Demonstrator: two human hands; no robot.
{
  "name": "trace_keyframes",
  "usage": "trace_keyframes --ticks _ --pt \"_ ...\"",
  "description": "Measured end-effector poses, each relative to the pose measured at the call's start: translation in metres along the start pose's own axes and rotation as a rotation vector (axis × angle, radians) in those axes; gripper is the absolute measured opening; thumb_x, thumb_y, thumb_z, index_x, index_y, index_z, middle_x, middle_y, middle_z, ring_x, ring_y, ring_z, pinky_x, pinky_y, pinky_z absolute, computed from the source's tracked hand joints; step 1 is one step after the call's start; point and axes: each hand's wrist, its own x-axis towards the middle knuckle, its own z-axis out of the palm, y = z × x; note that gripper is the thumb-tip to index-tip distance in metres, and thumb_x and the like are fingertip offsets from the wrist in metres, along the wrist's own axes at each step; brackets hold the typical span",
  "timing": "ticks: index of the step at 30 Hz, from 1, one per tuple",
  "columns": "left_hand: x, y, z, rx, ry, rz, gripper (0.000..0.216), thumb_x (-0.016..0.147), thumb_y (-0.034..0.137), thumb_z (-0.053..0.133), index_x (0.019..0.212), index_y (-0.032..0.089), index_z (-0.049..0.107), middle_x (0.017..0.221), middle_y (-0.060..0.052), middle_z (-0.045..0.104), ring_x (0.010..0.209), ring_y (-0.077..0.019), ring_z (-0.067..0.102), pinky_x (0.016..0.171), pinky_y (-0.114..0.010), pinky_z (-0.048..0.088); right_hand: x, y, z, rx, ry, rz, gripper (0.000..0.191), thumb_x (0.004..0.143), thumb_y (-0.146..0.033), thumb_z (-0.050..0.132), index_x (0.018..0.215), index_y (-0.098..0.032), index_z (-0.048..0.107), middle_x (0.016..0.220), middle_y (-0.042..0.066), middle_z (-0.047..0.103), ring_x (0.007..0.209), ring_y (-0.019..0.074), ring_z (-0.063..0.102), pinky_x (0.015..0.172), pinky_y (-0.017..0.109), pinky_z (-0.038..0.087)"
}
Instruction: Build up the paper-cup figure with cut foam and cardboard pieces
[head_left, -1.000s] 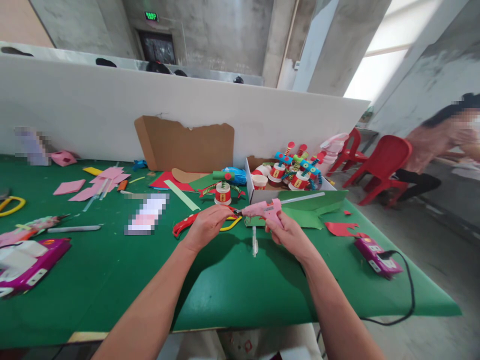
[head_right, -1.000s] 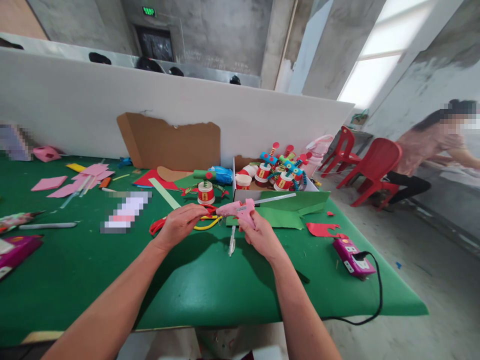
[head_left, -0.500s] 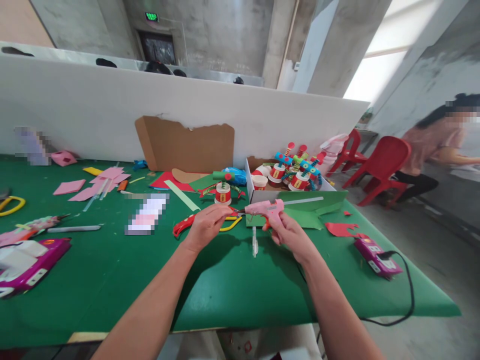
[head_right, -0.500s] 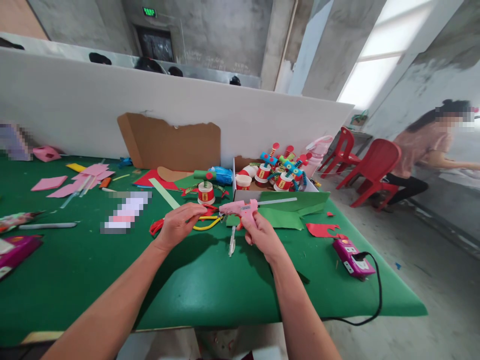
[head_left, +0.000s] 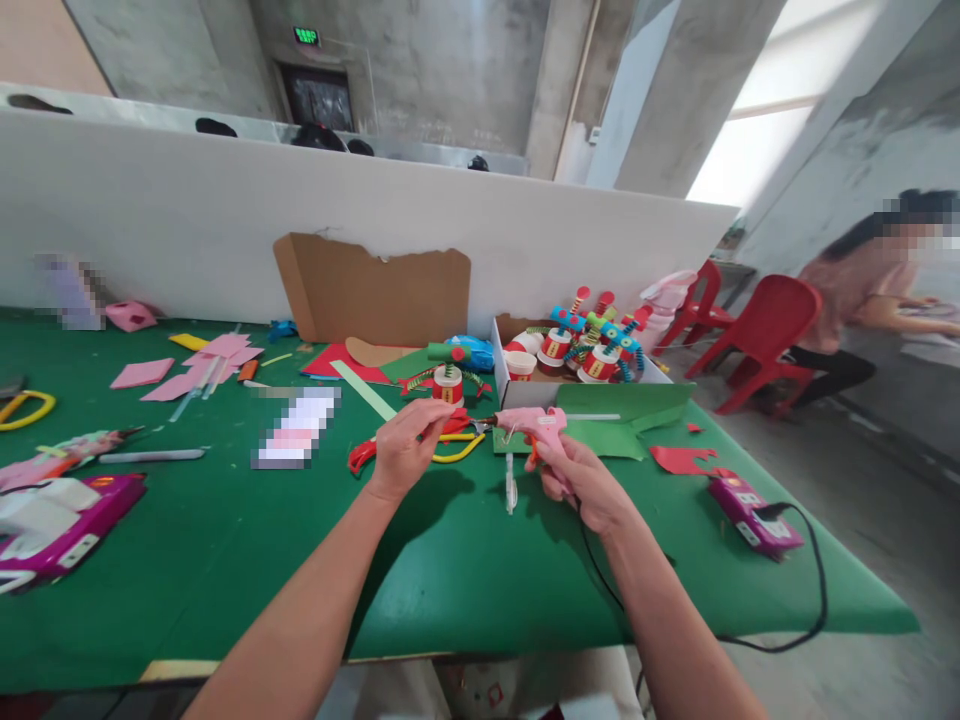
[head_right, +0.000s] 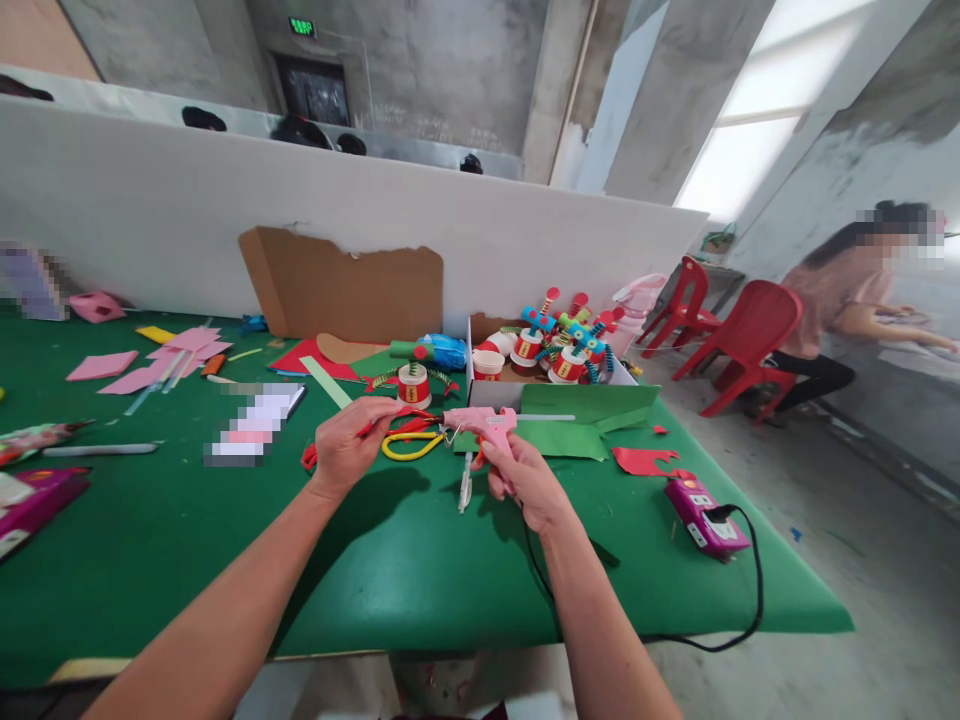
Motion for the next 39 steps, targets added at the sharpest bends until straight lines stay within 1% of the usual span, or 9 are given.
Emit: trace_keyframes --ticks 5,10,16,25,29,33,35,37,39 --pt "0.002 0.001 -0.002 -0.035 0.050 -0.085 0.014 0.088 0.019 0.054 0.088 0.019 0.068 0.085 -0.003 0.072 0.081 -0.0138 0.067 0.076 -0.027 0.055 0.000 0.000 -0.013 -0.074 0.068 -0.013 0.046 0.063 -0.060 0.069 0.067 -0.019 0.049 0.055 -0.005 0.048 0.044 0.0069 0.040 0.043 0.022 0.035" --pt "0.004 0.003 -0.003 -0.016 0.059 -0.088 0.014 0.088 0.019 0.055 0.086 0.018 0.068 0.082 -0.003 0.072 0.078 -0.0134 0.067 0.074 -0.026 0.055 -0.008 -0.007 -0.049 -0.345 0.182 -0.016 0.052 0.063 -0.068 0.062 0.061 -0.019 0.047 0.049 -0.006 0.041 0.044 0.0064 0.032 0.043 0.022 0.024" --pt "0.004 0.002 -0.002 -0.012 0.044 -0.090 0.013 0.087 0.018 0.055 0.086 0.018 0.068 0.082 -0.003 0.072 0.078 -0.0132 0.066 0.074 -0.026 0.054 -0.023 0.009 -0.093 -0.605 0.298 0.027 0.050 0.071 -0.070 0.052 0.061 -0.022 0.043 0.045 -0.004 0.047 0.042 0.0104 0.038 0.046 0.025 0.028" --pt "0.000 -0.002 0.001 -0.025 -0.012 -0.091 0.014 0.087 0.019 0.054 0.088 0.019 0.068 0.085 -0.004 0.072 0.080 -0.0132 0.066 0.077 -0.025 0.053 -0.030 0.035 -0.105 -0.932 0.452 0.165 0.044 0.084 -0.057 0.035 0.059 -0.022 0.045 0.049 0.000 0.054 0.048 0.0156 0.052 0.053 0.026 0.037" --pt "0.001 0.000 0.000 -0.037 -0.015 -0.095 0.014 0.087 0.017 0.054 0.087 0.019 0.068 0.085 -0.004 0.072 0.080 -0.0131 0.066 0.077 -0.025 0.053 -0.032 0.025 -0.101 -1.197 0.424 0.256 0.042 0.088 -0.050 0.033 0.063 -0.022 0.050 0.055 0.004 0.058 0.057 0.0200 0.058 0.058 0.028 0.037" --pt "0.001 0.003 0.000 -0.046 -0.014 -0.119 0.014 0.087 0.017 0.055 0.087 0.019 0.068 0.085 -0.003 0.072 0.080 -0.0132 0.066 0.076 -0.025 0.052 -0.026 0.006 -0.079 -1.331 0.621 0.163 0.043 0.084 -0.057 0.040 0.064 -0.021 0.054 0.069 0.010 0.063 0.067 0.0238 0.060 0.057 0.030 0.036" --pt "0.003 0.004 0.000 -0.047 -0.006 -0.148 0.014 0.086 0.018 0.055 0.085 0.019 0.069 0.084 -0.004 0.072 0.080 -0.0134 0.065 0.076 -0.025 0.051 -0.011 -0.005 -0.058 -1.179 0.651 -0.077 0.040 0.082 -0.057 0.045 0.066 -0.021 0.054 0.070 0.007 0.063 0.067 0.0209 0.058 0.058 0.029 0.036" --pt "0.010 0.003 -0.002 -0.037 0.005 -0.186 0.014 0.086 0.020 0.055 0.085 0.019 0.069 0.084 -0.004 0.072 0.079 -0.0137 0.065 0.076 -0.025 0.051 0.016 -0.014 -0.032 -0.890 0.543 -0.334 0.037 0.080 -0.055 0.047 0.068 -0.021 0.055 0.063 0.003 0.059 0.063 0.0174 0.055 0.059 0.027 0.038" --pt "0.022 -0.001 -0.005 -0.015 -0.001 -0.232 0.014 0.085 0.021 0.055 0.084 0.019 0.069 0.084 -0.004 0.071 0.079 -0.0141 0.064 0.076 -0.025 0.051 0.051 -0.021 -0.002 -0.548 0.430 -0.453 0.032 0.076 -0.052 0.053 0.072 -0.020 0.057 0.064 0.001 0.058 0.059 0.0146 0.052 0.058 0.026 0.041"
